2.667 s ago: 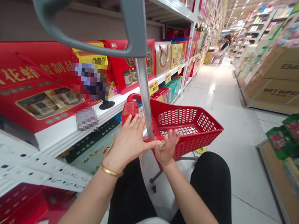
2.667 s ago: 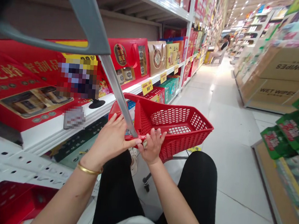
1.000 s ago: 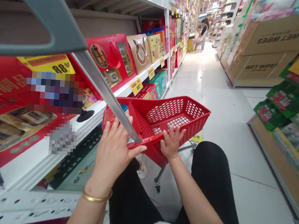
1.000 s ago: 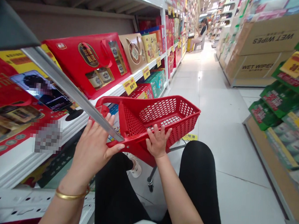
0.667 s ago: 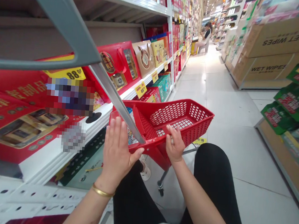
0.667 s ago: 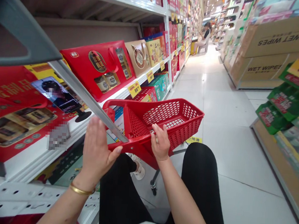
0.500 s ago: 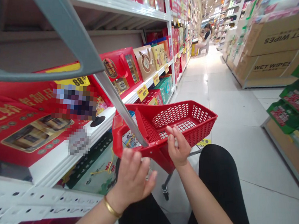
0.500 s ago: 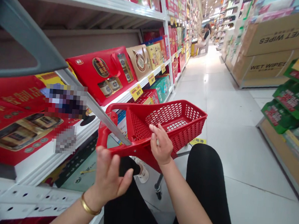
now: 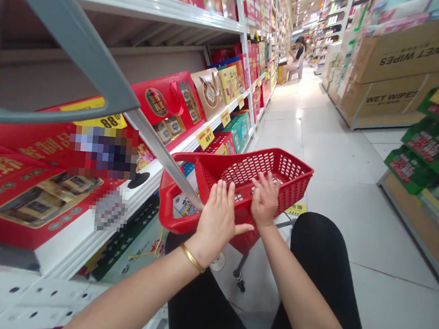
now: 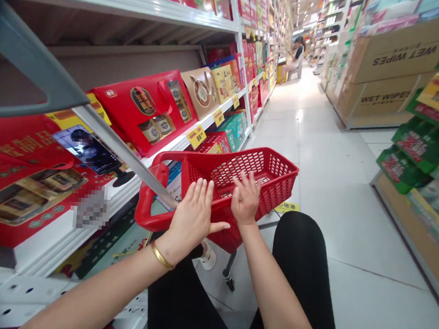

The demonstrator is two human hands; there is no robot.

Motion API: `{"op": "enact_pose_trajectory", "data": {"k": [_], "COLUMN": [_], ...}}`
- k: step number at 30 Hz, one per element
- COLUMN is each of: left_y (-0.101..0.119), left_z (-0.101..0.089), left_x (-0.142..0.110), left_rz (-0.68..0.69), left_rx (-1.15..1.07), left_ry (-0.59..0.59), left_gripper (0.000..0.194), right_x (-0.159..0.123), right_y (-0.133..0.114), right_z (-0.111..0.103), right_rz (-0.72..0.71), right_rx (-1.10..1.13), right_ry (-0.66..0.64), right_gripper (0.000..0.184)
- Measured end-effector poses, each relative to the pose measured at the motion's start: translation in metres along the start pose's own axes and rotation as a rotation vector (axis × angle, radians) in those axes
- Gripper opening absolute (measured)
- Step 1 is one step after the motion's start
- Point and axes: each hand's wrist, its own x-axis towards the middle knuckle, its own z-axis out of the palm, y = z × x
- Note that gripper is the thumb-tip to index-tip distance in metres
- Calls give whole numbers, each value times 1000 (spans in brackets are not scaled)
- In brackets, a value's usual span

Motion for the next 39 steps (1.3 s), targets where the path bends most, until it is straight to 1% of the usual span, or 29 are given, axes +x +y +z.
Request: {"op": "enact_pose_trajectory", "data": {"k": [2, 3, 4, 6, 8, 10, 12, 13, 15, 17, 19, 20, 22, 24, 26, 27, 30, 32, 35, 37, 39], "left_y": [-2, -3, -4, -6, -6, -6, -5, -5, -5, -5, -6, -7, -8, -8, -8, -9, -9, -11, -13, -14, -14], "left_z": [6, 8, 10, 11, 11, 10, 10, 11, 12, 12, 12, 12, 11, 11, 12, 12, 15, 16, 15, 14, 13], "left_x": [-4, -5, -7, -10, -11, -10, -9, -8, -7, -8, -9, -10, -12, -12, -13, -13, -13, -13, -13, -13, -11], "left_rz": [11, 19, 28, 41, 49, 55, 63, 66, 68, 66, 63, 62, 66, 72, 64, 57, 29, 20, 27, 32, 24], "left_rx": [1, -5, -9, -8, -3, -16, -34, -39, -39, -35, -35, -36, -35, -28, -28, -32, -44, -49, -61, -75, -89], "left_ry": [23, 41, 59, 91, 113, 124, 126, 126, 124, 126, 133, 137, 144, 144, 141, 141, 142, 147, 142, 130, 115], "left_gripper": [115, 113, 112, 110, 109, 109, 107, 105, 102, 102, 104, 105, 105, 104, 103, 103, 102, 102, 103, 102, 101], "right_x": [-6, -9, -12, -14, -12, -7, -3, -2, -3, -6, -9, -10, -11, -12, -15, -17, -24, -26, -24, -22, -22], "right_y": [-10, -13, -13, -6, 6, 18, 20, 17, 7, -3, -5, -3, 8, 21, 28, 28, 22, 16, 10, 5, -4], "right_z": [6, 7, 8, 7, 4, 0, -1, -1, 1, 2, 1, 0, -4, -9, -13, -13, -10, -7, -3, -1, 2], "right_rz": [-137, -189, -226, -261, -234, -141, -39, -20, -70, -180, -257, -268, -230, -139, -75, -76, -159, -179, -137, -115, -147], "right_rx": [10, -8, -31, -69, -87, -93, -66, -32, 64, 135, 132, 105, 20, -64, -92, -81, -29, -53, -123, -123, -89], "right_ry": [-66, -73, -65, -46, -50, -41, -13, -7, -49, -134, -181, -177, -92, 45, 128, 127, 59, 44, 27, 13, -26], "right_gripper": [43, 45, 46, 46, 45, 44, 42, 40, 33, 27, 25, 26, 31, 34, 39, 43, 56, 60, 58, 55, 53]}}
